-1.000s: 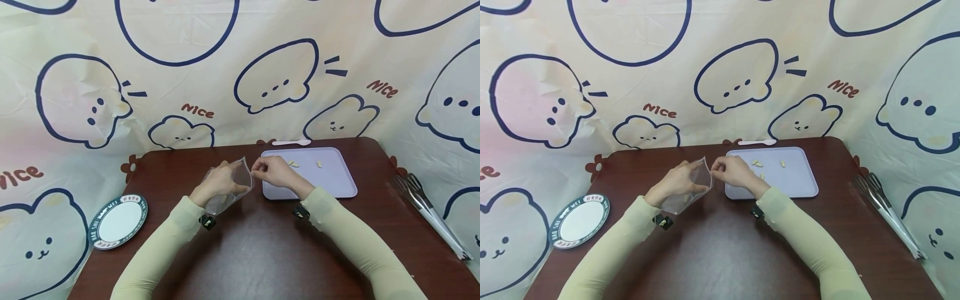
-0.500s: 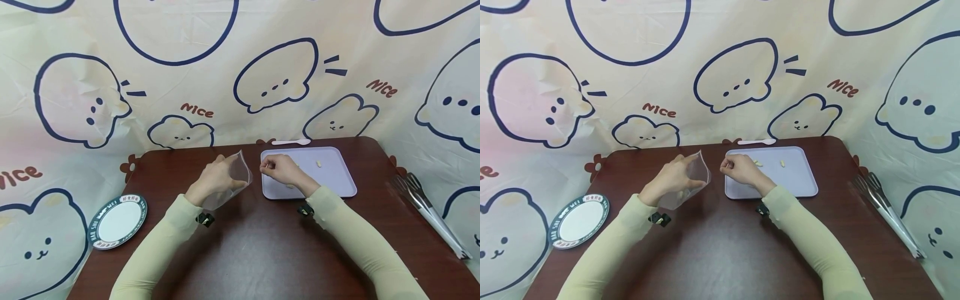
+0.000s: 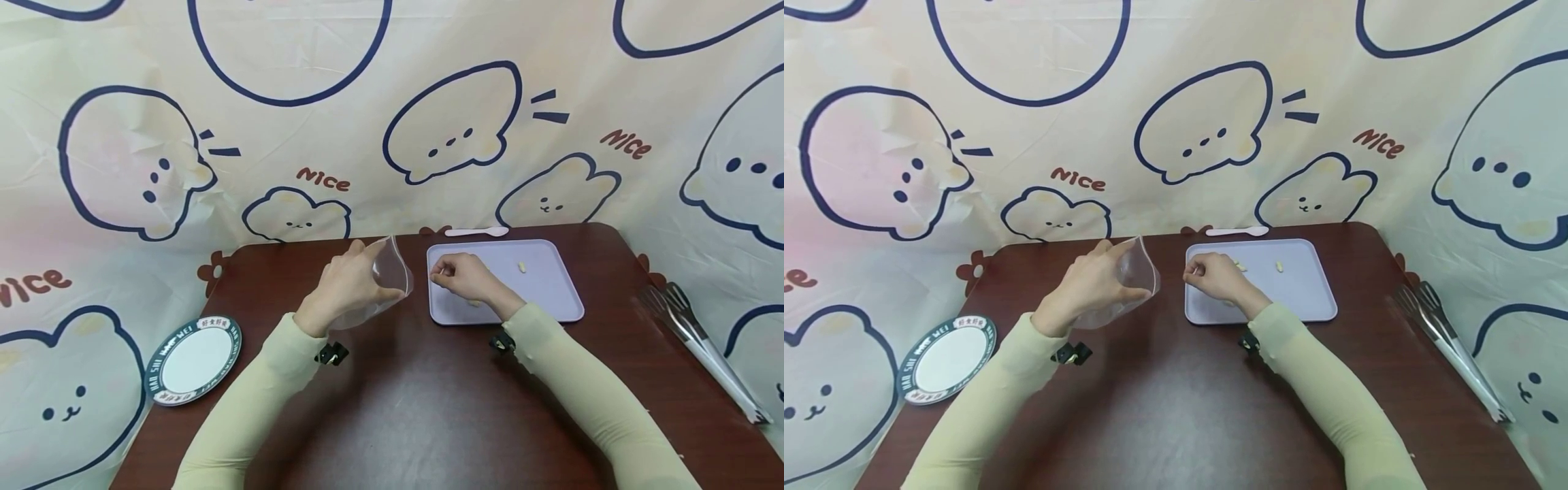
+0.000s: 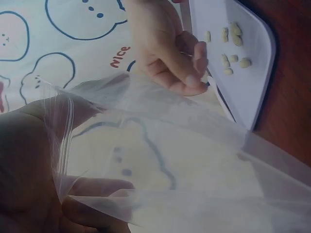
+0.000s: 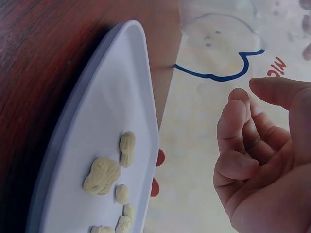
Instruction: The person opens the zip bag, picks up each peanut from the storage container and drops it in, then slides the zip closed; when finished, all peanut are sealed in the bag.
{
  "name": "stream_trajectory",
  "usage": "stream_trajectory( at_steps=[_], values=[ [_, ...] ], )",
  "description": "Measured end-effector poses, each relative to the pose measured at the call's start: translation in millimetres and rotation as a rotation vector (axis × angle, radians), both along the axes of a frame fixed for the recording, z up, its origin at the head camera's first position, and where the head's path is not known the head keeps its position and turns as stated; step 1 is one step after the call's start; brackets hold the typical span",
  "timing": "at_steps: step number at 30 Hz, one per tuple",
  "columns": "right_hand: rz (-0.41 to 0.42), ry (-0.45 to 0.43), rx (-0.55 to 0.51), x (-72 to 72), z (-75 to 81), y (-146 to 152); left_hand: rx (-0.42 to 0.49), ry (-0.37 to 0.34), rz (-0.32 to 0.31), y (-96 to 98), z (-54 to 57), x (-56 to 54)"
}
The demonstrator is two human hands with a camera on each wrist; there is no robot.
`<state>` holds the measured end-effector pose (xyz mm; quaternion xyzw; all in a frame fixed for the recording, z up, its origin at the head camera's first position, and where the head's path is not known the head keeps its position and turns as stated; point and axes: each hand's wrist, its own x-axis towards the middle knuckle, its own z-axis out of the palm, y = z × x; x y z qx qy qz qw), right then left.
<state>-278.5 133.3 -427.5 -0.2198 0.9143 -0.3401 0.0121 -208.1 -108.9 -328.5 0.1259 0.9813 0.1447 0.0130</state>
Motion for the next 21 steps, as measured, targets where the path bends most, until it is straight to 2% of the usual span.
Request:
stream_trajectory(
  at_steps=[8, 15, 21],
  values=[
    [-0.006, -0.026, -0.011, -2.1, -3.2, 3.6, 0.009, 0.075, -0.005, 0.0, 7.2, 5.4],
    [-0.003, -0.015, 0.006, -4.3, -4.6, 7.6, 0.001, 0.007, 0.02, 0.5, -5.8, 2.0],
    [0.021, 0.03, 0.076, -10.9, -10.8, 16.7, 0.039, -0.054, 0.004, 1.3, -17.9, -1.8]
  ],
)
